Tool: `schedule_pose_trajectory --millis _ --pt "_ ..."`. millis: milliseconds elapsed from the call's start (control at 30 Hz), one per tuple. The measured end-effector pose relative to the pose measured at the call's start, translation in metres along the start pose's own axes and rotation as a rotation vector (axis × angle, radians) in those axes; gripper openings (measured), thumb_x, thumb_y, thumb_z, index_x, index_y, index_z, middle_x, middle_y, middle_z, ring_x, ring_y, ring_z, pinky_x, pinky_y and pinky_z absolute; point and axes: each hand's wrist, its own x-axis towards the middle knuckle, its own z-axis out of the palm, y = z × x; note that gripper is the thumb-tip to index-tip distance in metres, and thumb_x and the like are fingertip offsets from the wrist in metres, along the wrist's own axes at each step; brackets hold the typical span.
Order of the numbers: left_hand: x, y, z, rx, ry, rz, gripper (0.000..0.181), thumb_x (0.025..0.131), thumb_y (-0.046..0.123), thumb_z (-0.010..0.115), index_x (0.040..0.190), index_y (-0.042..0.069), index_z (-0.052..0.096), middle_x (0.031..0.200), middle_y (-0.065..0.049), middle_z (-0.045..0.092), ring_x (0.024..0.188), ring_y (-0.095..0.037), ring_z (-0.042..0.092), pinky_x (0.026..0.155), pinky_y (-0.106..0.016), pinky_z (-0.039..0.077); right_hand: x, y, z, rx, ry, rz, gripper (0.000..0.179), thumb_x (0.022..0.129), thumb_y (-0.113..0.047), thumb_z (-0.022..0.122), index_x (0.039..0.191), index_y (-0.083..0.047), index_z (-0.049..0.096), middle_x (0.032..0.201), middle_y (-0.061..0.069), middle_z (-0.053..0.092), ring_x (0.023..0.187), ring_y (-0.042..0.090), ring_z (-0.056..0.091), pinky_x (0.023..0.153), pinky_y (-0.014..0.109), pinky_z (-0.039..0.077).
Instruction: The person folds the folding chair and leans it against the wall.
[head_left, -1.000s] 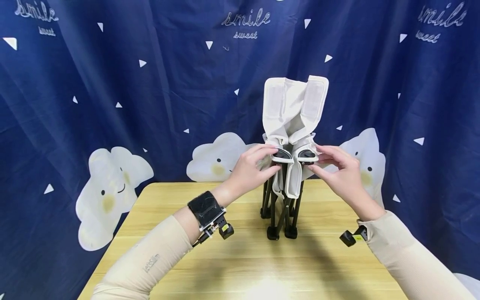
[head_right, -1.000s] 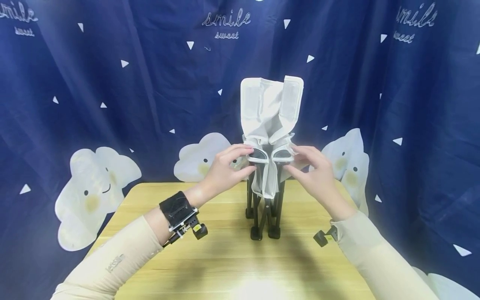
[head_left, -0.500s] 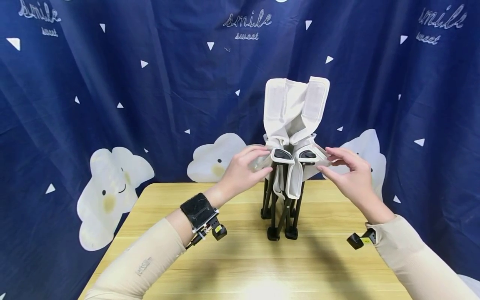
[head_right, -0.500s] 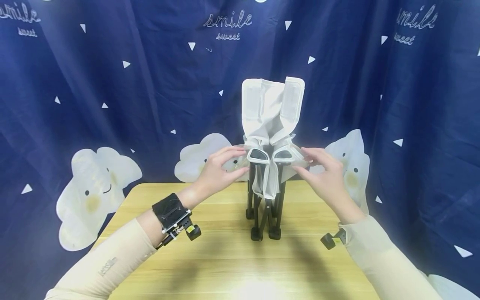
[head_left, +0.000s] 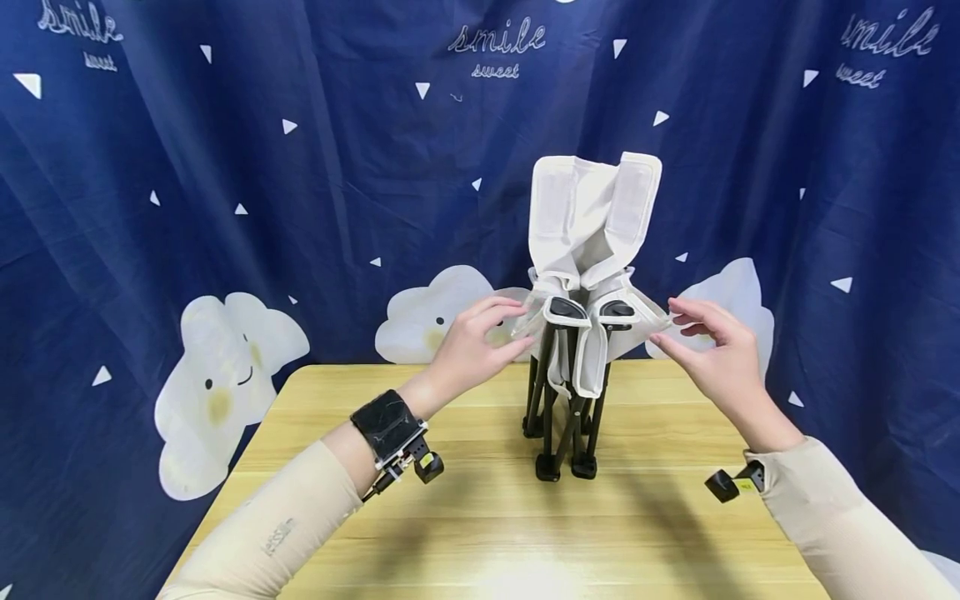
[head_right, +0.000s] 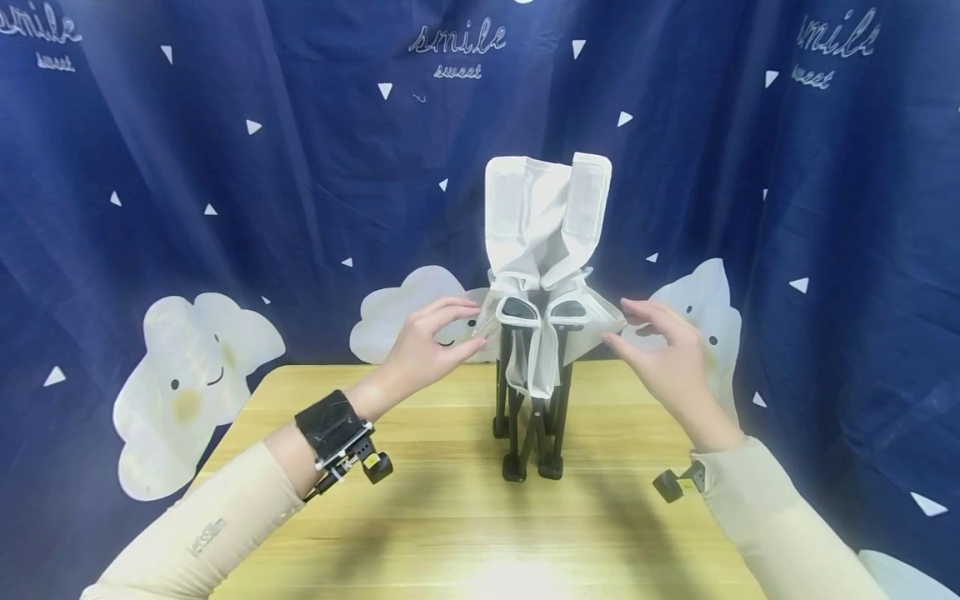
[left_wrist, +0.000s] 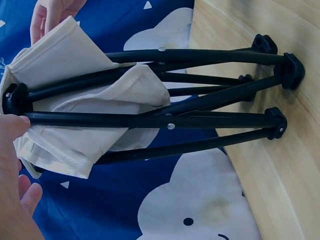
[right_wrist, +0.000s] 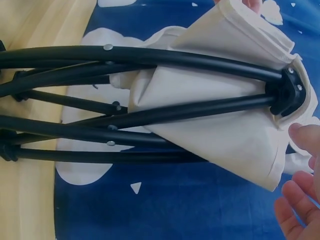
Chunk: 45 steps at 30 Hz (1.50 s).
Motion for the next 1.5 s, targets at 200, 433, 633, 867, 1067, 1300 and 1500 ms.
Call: schedule_pose_trajectory --millis 200,433,633,867,1067,1300,1500 --pt "-0.006 -0.004 0.001 0.014 -0.006 0.007 0.038 0.087 0.01 0.091 0.12 -0.004 0.078 0.124 -0.018 0.077 0.121 -0.033 0.072 0.111 -0.043 0.057 -0.003 0.006 -0.004 -0.004 0.002 0.007 0.05 0.069 0.023 0.088 0.116 0.012 0.077 0.11 -0.026 0.073 0.093 -0.009 0.07 0.083 0.005 0.054" --pt "-0.012 -0.007 0.002 0.006 -0.017 -0.028 0.038 0.089 0.012 0.09 0.121 -0.003 0.078 0.125 -0.018 0.077 0.121 -0.032 0.072 0.112 -0.041 0.057 -0.008 0.012 -0.009 -0.044 -0.009 0.038 0.051 0.07 0.021 0.09 0.119 0.009 0.078 0.109 -0.028 0.071 0.093 -0.012 0.068 0.082 0.004 0.052" --pt "-0.019 -0.008 0.004 0.007 -0.02 -0.052 0.038 0.088 0.012 0.091 0.12 -0.003 0.078 0.124 -0.017 0.077 0.121 -0.033 0.073 0.111 -0.045 0.057 -0.013 0.016 -0.012 -0.075 -0.021 0.053 0.052 0.072 0.02 0.089 0.12 0.007 0.078 0.109 -0.029 0.069 0.092 -0.015 0.065 0.082 0.003 0.051" --pt "-0.027 -0.011 0.008 0.012 -0.016 -0.039 0.038 0.086 0.012 0.093 0.119 -0.002 0.079 0.123 -0.019 0.078 0.118 -0.033 0.073 0.11 -0.044 0.058 -0.021 0.022 -0.015 -0.054 -0.014 0.065 0.05 0.071 0.022 0.089 0.118 0.01 0.078 0.109 -0.025 0.072 0.09 -0.015 0.066 0.081 0.003 0.053" --pt "-0.035 -0.015 0.009 0.015 -0.014 -0.035 0.037 0.086 0.011 0.092 0.118 -0.002 0.079 0.122 -0.018 0.078 0.118 -0.034 0.073 0.108 -0.047 0.059 -0.032 0.032 -0.015 -0.047 -0.002 0.084 0.047 0.069 0.023 0.088 0.114 0.011 0.078 0.106 -0.031 0.07 0.089 -0.014 0.067 0.081 0.003 0.052" --pt "-0.045 -0.018 0.011 0.012 -0.047 -0.084 0.035 0.088 0.013 0.091 0.119 0.0 0.079 0.124 -0.016 0.077 0.121 -0.032 0.072 0.111 -0.043 0.058 -0.04 0.037 -0.016 -0.071 -0.014 0.107 0.045 0.071 0.02 0.089 0.114 0.009 0.079 0.106 -0.029 0.07 0.088 -0.012 0.067 0.081 0.003 0.052" --pt "-0.055 -0.021 0.013 0.02 -0.066 -0.122 0.035 0.09 0.015 0.09 0.12 0.001 0.079 0.125 -0.016 0.077 0.122 -0.032 0.073 0.111 -0.045 0.058 -0.049 0.041 -0.016 -0.13 -0.039 0.16 0.045 0.074 0.013 0.092 0.116 0.002 0.081 0.105 -0.033 0.067 0.087 -0.014 0.064 0.082 0.002 0.05"
